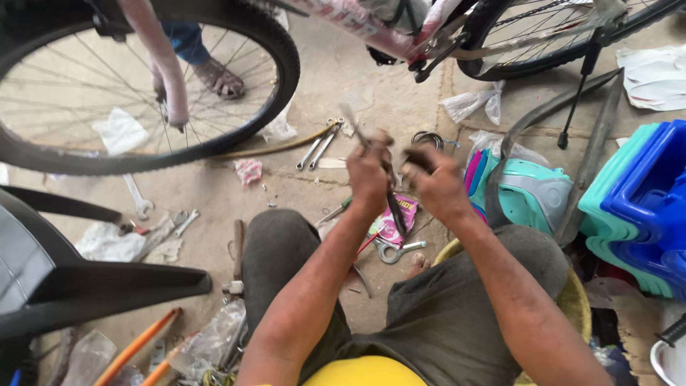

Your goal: The person assembles a blue and yellow child's tricycle by attaching wheels and tightening bolts with pliers and a screwdriver. They then move to a red bicycle frame and attach a pedal crank arm using a wrench.

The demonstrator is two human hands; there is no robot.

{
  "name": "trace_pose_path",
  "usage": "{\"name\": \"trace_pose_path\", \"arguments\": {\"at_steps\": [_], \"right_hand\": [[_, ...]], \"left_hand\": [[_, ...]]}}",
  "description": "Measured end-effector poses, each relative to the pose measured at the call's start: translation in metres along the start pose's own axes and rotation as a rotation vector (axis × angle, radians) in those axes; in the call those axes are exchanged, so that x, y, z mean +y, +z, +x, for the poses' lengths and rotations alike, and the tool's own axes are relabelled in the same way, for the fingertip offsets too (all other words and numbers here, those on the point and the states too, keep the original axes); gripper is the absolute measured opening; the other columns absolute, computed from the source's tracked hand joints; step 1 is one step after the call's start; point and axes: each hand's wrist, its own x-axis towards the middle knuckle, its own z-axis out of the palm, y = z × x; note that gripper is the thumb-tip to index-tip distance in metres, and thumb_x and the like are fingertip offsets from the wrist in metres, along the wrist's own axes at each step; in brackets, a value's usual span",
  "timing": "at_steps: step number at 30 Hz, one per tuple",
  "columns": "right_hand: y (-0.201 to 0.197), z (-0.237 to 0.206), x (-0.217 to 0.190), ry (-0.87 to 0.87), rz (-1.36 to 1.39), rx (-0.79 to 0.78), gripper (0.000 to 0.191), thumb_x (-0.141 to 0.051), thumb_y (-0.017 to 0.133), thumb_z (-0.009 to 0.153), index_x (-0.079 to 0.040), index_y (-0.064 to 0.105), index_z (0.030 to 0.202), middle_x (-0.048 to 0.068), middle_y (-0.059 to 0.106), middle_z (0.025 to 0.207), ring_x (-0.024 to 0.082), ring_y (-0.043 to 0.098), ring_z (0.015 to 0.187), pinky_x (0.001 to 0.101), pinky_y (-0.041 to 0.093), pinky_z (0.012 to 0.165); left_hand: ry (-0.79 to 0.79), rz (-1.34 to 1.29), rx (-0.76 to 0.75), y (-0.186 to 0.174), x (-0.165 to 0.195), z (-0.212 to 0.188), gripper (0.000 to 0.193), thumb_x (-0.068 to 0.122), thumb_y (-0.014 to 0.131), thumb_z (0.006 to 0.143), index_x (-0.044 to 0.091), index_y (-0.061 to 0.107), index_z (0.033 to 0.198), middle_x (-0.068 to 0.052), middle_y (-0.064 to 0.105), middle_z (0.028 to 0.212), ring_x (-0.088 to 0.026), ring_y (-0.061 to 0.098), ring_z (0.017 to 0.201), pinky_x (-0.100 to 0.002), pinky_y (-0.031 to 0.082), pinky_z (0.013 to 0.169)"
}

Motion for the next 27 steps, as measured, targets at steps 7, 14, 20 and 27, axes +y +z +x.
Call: {"name": "trace_pose_path", "arguments": {"at_steps": [7, 14, 20, 27], "right_hand": [[-0.009, -0.011, -0.015, -0.275, -0.157, 0.170, 0.034, -0.005, 0.072, 0.095, -0.001, 0.067, 0.128, 0.012, 0.075, 0.113, 0.019, 0.072, 0.104, 0.0315, 0.056, 0.091], [-0.019, 0.007, -0.016, 0.067, 0.643, -0.080, 0.075, 0.003, 0.081, 0.076, 0.003, 0.054, 0.146, 0.004, 0.063, 0.092, 0.013, 0.064, 0.075, 0.0274, 0.055, 0.063], [-0.049, 0.009, -0.044, -0.311, 0.969, -0.098, 0.072, -0.009, 0.087, 0.081, 0.006, 0.051, 0.142, 0.011, 0.067, 0.093, 0.023, 0.070, 0.073, 0.0374, 0.062, 0.063], [-0.017, 0.050, -0.099, -0.325, 1.468, -0.334, 0.089, -0.065, 0.058, 0.095, 0.004, 0.044, 0.148, 0.008, 0.065, 0.094, 0.019, 0.069, 0.085, 0.0354, 0.061, 0.075]], "left_hand": [[0.040, -0.302, 0.115, 0.038, 0.041, 0.056, 0.034, 0.035, 0.063, 0.103, 0.003, 0.061, 0.093, 0.003, 0.047, 0.063, -0.008, 0.041, 0.041, -0.028, 0.036, 0.037], [0.178, 0.017, -0.326, 0.081, 0.054, 0.100, 0.038, 0.041, 0.067, 0.099, 0.003, 0.063, 0.106, -0.003, 0.060, 0.079, -0.011, 0.054, 0.062, -0.030, 0.048, 0.054], [0.660, 0.552, -0.023, 0.102, 0.082, 0.159, 0.076, 0.056, 0.073, 0.089, -0.002, 0.056, 0.135, -0.019, 0.066, 0.121, -0.025, 0.069, 0.102, -0.040, 0.061, 0.088], [0.997, 0.730, -0.141, 0.119, 0.049, 0.221, 0.098, 0.045, 0.089, 0.088, -0.005, 0.039, 0.156, -0.025, 0.045, 0.158, -0.036, 0.048, 0.148, -0.045, 0.048, 0.119]]}}
